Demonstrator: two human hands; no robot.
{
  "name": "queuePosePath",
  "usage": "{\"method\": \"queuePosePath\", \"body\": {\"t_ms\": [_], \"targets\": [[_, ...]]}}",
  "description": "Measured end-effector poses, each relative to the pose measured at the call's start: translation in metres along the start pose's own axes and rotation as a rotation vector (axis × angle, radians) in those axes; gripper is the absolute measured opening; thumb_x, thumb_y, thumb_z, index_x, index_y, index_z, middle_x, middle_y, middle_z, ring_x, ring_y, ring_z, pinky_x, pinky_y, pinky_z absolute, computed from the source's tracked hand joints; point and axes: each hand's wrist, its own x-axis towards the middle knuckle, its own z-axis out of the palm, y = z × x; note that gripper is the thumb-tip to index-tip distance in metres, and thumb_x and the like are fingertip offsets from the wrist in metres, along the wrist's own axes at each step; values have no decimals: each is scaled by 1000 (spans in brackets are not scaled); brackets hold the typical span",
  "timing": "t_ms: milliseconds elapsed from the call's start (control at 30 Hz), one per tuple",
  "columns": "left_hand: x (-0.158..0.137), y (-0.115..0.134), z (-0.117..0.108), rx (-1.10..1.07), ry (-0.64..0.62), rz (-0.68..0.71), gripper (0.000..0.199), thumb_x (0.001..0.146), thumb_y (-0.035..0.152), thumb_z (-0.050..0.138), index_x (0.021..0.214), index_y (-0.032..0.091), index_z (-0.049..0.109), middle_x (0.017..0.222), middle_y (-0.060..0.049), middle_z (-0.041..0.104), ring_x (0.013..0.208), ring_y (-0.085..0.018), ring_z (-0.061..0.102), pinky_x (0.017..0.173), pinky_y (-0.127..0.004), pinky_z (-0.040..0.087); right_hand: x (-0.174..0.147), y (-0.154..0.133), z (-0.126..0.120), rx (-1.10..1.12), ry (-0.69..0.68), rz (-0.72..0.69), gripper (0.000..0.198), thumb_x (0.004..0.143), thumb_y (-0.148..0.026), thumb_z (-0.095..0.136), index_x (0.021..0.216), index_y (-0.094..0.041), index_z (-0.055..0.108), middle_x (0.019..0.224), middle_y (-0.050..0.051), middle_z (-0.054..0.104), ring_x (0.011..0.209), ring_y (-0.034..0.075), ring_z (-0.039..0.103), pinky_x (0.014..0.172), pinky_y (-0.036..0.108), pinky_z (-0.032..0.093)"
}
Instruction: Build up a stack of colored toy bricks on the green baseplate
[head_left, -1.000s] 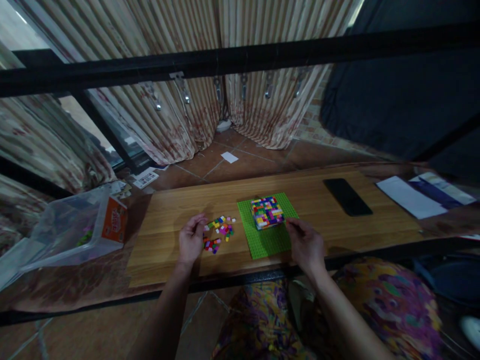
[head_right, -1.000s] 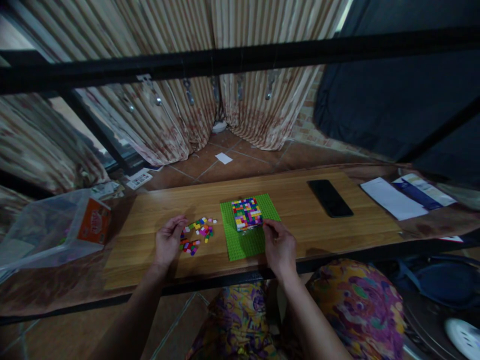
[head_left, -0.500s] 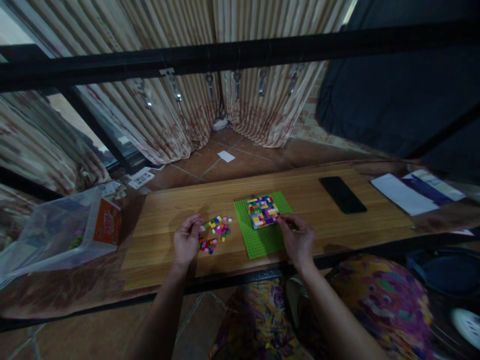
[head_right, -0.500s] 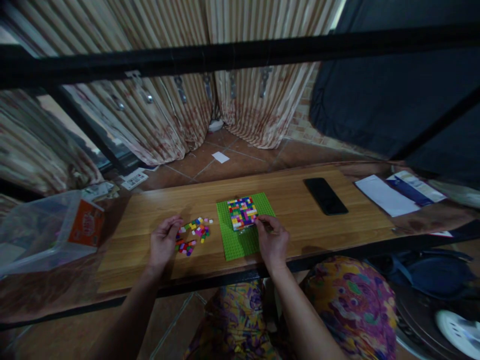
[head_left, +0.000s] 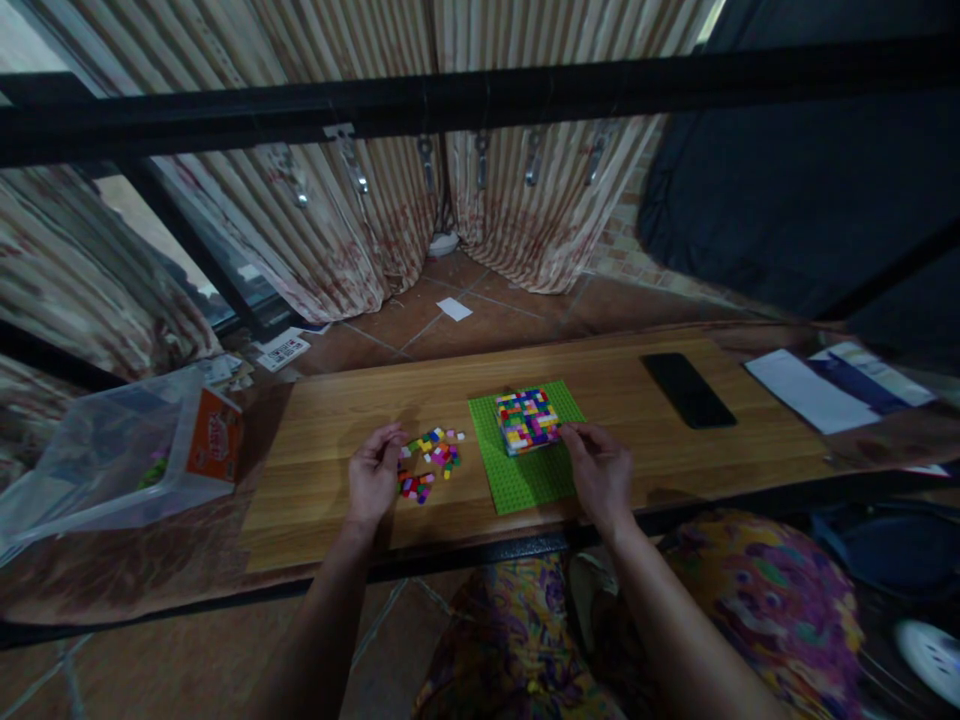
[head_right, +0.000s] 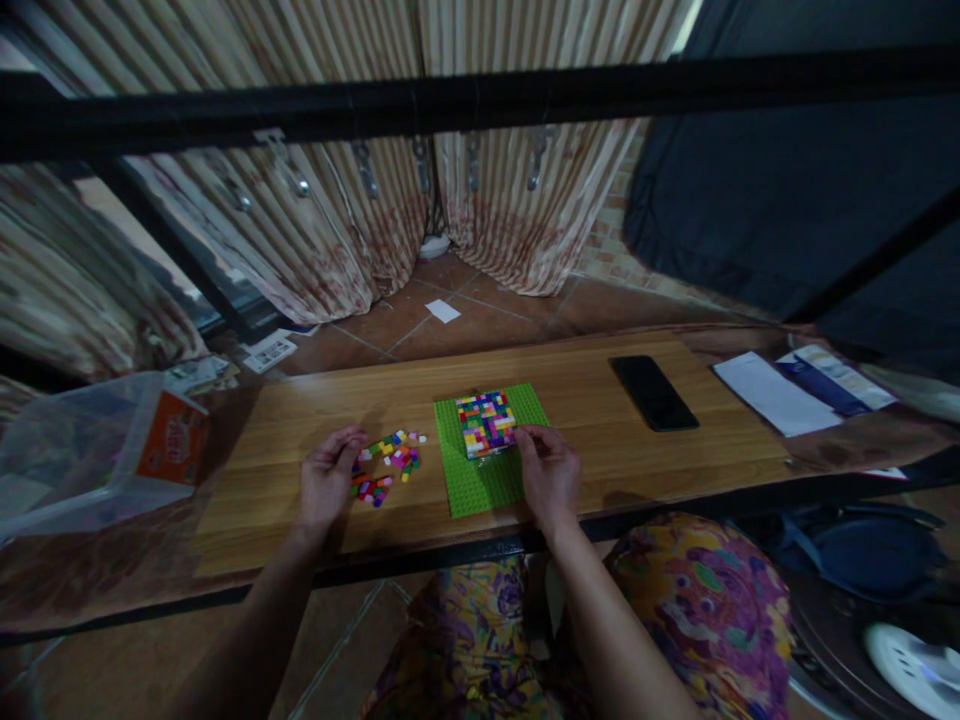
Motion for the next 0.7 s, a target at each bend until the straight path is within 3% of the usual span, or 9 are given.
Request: {"method": "queuePosePath", "body": {"t_ms": [333, 700], "targets": [[-1, 2, 0, 15, 7, 9, 32, 81, 38, 61, 104, 16, 67, 97, -8, 73, 92, -20, 67, 87, -33, 51, 7, -4, 8, 153, 0, 142, 25, 60, -39, 75, 69, -16, 69, 67, 3, 69, 63, 15, 59, 63, 29, 47], [2, 2, -1, 79, 0, -33, 37, 79, 43, 60, 103, 16, 68, 102, -10, 73, 99, -22, 66, 95, -39, 48, 10, -3, 5, 172, -72, 110, 31, 59, -44, 76, 68, -15, 70, 66, 4, 70, 64, 17, 62, 66, 32, 49]]}}
